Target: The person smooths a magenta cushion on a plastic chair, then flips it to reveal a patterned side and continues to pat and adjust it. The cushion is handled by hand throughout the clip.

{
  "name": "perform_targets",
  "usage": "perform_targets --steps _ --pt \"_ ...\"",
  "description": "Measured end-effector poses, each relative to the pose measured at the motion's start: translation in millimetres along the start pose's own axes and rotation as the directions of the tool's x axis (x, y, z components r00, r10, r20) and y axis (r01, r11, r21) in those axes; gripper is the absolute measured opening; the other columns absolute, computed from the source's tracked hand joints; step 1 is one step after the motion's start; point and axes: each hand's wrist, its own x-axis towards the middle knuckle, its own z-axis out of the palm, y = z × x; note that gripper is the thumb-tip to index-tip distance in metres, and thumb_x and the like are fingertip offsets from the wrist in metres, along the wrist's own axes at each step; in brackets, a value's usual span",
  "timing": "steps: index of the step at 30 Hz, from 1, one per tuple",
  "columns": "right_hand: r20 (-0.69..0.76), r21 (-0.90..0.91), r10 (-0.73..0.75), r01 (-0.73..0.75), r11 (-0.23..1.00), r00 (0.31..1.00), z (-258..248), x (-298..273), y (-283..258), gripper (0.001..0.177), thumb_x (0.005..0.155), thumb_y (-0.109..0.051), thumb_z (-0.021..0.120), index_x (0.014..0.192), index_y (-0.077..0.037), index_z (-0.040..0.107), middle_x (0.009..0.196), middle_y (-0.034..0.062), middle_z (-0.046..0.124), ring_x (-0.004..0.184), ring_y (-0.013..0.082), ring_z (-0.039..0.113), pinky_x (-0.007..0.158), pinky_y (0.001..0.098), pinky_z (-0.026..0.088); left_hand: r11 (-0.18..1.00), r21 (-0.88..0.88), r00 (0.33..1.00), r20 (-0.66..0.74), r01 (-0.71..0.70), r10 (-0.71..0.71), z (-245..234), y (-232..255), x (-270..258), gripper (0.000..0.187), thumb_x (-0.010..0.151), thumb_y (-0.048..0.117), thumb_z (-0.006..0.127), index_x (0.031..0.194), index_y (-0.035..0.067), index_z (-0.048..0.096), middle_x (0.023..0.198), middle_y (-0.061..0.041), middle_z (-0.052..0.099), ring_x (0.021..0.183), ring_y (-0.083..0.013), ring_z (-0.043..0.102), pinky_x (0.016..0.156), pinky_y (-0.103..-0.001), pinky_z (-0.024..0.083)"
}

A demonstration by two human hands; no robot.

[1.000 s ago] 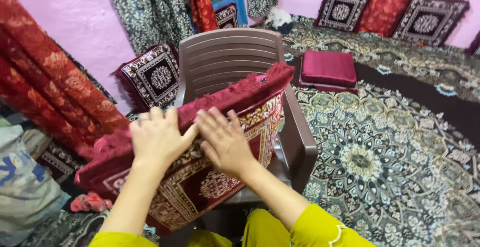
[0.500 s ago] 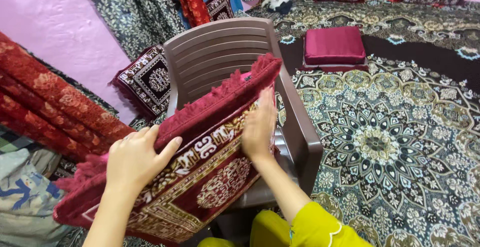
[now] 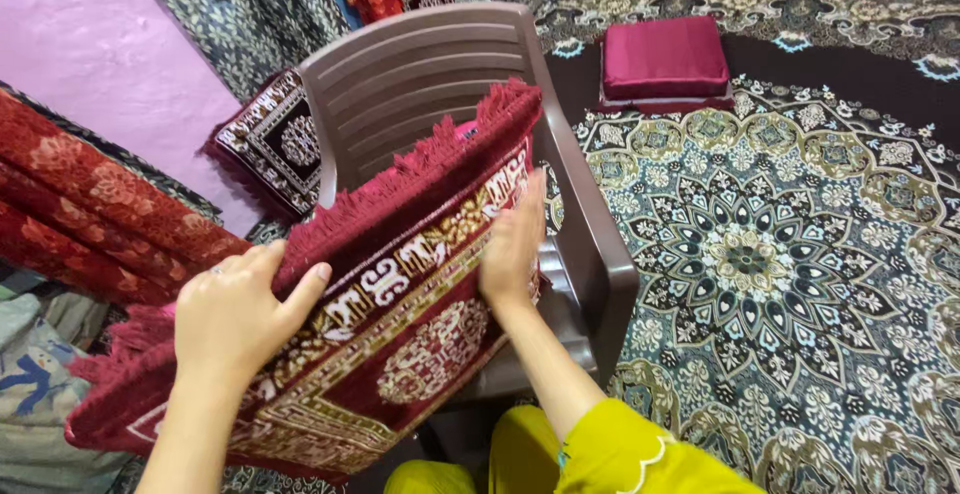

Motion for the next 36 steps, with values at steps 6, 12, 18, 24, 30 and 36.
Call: perform_targets --steps 6,12,18,24,30,36 --pt "0.105 -0.133 0.011 0.003 0.991 0.994 20 -45 56 0.062 0.113 -0.031 0.030 0.162 0.007 0.024 0.171 0.0234 0.022 0.161 0.0373 0.018 0.132 0.0439 0.010 0.999 0.015 0.999 0.025 0.040 -0.041 4 -5 4 0.061 0.089 0.061 0.062 0.115 0.008 0.077 0.100 -0.017 0.077 0.092 -0.0329 0.074 0.082 -0.046 0.057" --pt "0.097 -0.164 0.576 -0.558 0.813 0.811 11 -89 96 0.065 0.107 -0.034 0.029 0.158 0.004 0.026 0.169 0.0206 0.024 0.159 0.0303 0.021 0.129 0.0371 0.014 0.997 0.032 0.998 0.022 0.063 -0.064 8 -6 9 0.062 0.091 0.064 0.061 0.117 0.011 0.077 0.098 -0.018 0.076 0.090 -0.0338 0.074 0.079 -0.047 0.057" --pt "0.082 -0.048 -0.062 0.066 0.997 0.995 41 -40 -45 0.066 0.112 -0.033 0.029 0.165 0.003 0.014 0.175 0.0220 0.010 0.165 0.0340 0.006 0.134 0.0434 0.001 0.998 0.022 0.999 0.017 0.051 -0.051 4 -4 7 0.060 0.091 0.064 0.060 0.113 0.011 0.078 0.096 -0.016 0.076 0.087 -0.0329 0.074 0.077 -0.047 0.056" --pt "0.045 -0.129 0.659 -0.650 0.749 0.751 32 -102 27 0.070 0.104 -0.041 0.022 0.162 -0.003 0.009 0.171 0.0183 0.008 0.156 0.0324 0.008 0.123 0.0454 0.005 0.999 0.001 0.999 -0.028 0.032 -0.032 2 0 5 0.061 0.091 0.064 0.060 0.109 0.009 0.077 0.091 -0.014 0.076 0.083 -0.0315 0.074 0.074 -0.046 0.055" --pt "-0.065 -0.006 0.633 -0.635 0.773 0.771 66 -76 15 0.071 0.107 -0.037 0.029 0.160 0.005 0.010 0.171 0.0214 0.008 0.161 0.0351 0.008 0.129 0.0441 0.005 0.998 0.052 0.999 0.008 0.047 -0.047 1 4 4 0.059 0.093 0.065 0.058 0.096 0.009 0.076 0.086 -0.012 0.076 0.082 -0.0308 0.073 0.074 -0.047 0.056" --pt "0.497 -0.218 -0.102 0.238 0.947 0.862 48 -69 -154 0.074 0.097 -0.032 0.050 0.158 -0.001 0.020 0.168 0.0199 0.016 0.161 0.0340 0.010 0.131 0.0469 0.000 0.999 -0.039 0.991 -0.130 0.027 -0.032 10 -6 3 0.047 0.101 0.053 0.054 0.098 0.013 0.078 0.083 -0.013 0.075 0.077 -0.0321 0.072 0.069 -0.048 0.055"
